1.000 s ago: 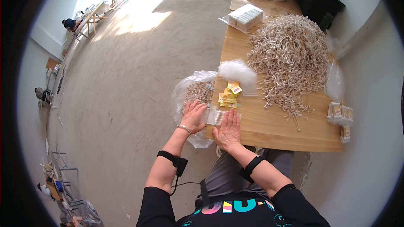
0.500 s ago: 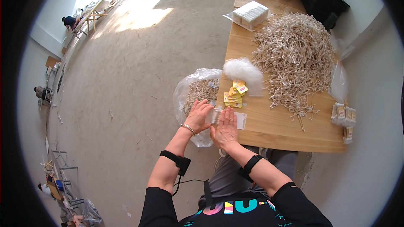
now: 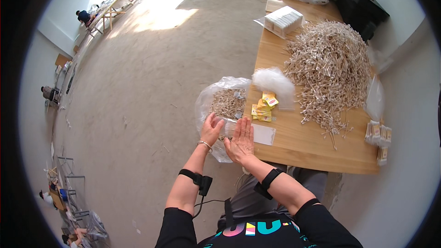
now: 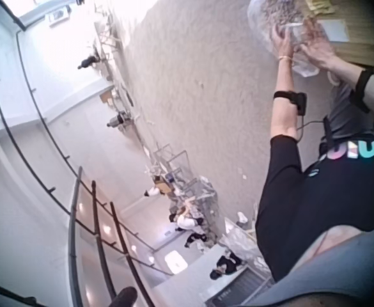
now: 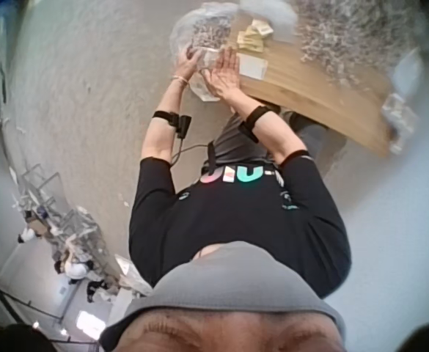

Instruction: Sorting and arranging cotton swabs on a table and packaging them into small paper packets.

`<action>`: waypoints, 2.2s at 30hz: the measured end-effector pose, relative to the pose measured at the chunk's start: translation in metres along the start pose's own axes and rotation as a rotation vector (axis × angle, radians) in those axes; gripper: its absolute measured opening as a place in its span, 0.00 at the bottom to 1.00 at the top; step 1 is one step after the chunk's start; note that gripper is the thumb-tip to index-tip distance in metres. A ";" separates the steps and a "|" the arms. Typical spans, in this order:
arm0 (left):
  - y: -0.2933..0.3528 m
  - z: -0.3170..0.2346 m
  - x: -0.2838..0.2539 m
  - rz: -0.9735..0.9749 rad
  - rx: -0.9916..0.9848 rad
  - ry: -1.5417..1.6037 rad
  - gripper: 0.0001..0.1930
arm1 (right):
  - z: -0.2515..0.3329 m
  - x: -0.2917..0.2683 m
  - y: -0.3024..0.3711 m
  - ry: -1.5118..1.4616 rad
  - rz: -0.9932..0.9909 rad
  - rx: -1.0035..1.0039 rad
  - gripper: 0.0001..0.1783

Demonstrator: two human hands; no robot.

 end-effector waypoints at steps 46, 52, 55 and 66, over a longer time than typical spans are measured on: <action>0.002 -0.003 0.031 -0.133 -0.026 -0.071 0.11 | -0.171 -0.083 -0.001 -1.061 -0.550 0.714 0.08; 0.008 -0.005 0.030 -0.156 -0.027 -0.104 0.12 | -0.163 -0.090 0.011 -1.042 -0.619 0.745 0.10; 0.008 -0.008 0.029 -0.158 -0.024 -0.121 0.12 | -0.154 -0.088 0.019 -1.049 -0.569 0.677 0.11; 0.006 -0.007 0.030 -0.158 -0.011 -0.095 0.10 | -0.096 -0.050 0.008 -0.999 -0.194 0.626 0.08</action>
Point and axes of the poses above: each hand's wrist, its own y-axis away from the middle knuckle, its own x-axis out of the palm, z = x × y, the point moved 8 cm from there along -y, towards the middle knuckle, and after that the axes turned 11 degrees about -x, right-handed, at the moved point
